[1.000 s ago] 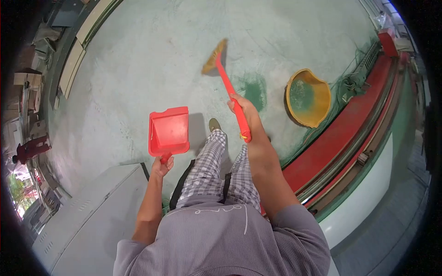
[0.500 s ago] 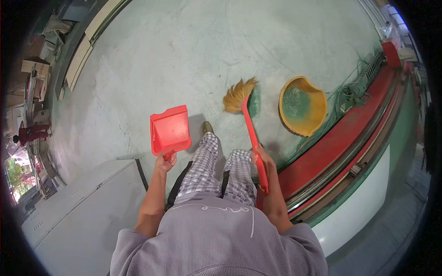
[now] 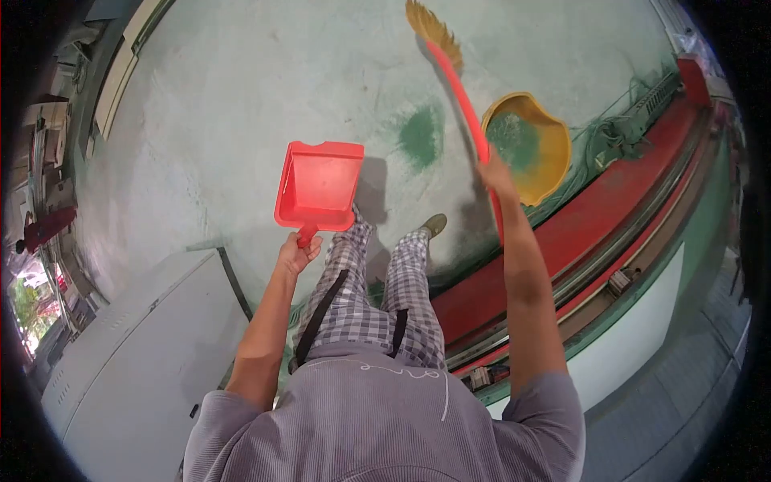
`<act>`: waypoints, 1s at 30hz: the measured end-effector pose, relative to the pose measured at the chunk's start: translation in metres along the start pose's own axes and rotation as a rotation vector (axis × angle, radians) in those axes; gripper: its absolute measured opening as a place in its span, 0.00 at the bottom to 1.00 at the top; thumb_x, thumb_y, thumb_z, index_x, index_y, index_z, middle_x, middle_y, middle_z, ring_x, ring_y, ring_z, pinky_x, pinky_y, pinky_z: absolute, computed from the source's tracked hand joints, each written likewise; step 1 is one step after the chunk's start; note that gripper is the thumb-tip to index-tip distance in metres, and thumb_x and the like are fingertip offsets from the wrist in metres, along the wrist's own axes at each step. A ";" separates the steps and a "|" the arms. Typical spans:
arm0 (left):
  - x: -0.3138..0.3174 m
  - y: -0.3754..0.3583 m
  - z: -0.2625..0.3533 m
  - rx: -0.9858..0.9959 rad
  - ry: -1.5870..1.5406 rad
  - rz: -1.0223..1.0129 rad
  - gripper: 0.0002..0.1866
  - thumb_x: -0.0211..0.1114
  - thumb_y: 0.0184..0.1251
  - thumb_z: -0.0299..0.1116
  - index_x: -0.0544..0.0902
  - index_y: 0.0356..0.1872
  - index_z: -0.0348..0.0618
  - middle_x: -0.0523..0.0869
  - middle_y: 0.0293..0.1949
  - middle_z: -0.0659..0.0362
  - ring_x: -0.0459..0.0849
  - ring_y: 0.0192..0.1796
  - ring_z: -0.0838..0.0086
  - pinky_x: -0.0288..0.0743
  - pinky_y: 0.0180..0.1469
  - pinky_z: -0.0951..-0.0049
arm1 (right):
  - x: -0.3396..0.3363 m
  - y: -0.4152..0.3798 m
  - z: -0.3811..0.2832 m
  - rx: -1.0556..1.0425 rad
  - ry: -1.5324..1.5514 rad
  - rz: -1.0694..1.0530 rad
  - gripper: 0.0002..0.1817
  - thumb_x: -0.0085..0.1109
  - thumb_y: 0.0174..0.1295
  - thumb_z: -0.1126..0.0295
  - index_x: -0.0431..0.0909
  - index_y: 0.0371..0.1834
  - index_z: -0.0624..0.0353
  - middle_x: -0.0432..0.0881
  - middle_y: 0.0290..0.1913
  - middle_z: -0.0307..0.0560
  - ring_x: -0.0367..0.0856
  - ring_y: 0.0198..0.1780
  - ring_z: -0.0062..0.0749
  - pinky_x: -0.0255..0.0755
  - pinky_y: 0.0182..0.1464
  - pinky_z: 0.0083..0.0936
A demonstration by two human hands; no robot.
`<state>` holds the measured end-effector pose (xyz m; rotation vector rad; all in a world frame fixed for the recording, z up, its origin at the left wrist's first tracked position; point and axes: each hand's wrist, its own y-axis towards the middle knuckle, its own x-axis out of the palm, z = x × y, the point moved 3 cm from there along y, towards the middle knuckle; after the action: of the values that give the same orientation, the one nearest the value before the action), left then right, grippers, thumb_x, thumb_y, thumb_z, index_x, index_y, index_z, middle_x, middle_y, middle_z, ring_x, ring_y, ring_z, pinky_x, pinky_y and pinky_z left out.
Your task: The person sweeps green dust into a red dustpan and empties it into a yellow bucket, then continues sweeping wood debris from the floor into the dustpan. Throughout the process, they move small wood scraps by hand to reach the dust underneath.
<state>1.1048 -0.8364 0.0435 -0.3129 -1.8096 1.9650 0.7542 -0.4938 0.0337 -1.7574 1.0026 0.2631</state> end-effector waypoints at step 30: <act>-0.022 -0.025 0.002 0.043 0.193 0.127 0.17 0.44 0.57 0.45 0.68 0.39 0.42 0.76 0.28 0.53 0.78 0.28 0.68 0.72 0.26 0.72 | 0.083 -0.162 0.054 0.290 0.416 -0.342 0.20 0.45 0.46 0.71 0.59 0.46 0.58 0.67 0.15 0.43 0.68 0.13 0.29 0.63 0.13 0.28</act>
<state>1.1273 -0.8476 0.0656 -0.5953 -1.6590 1.9800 0.9397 -0.4722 0.0702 -1.7099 0.9492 -0.4608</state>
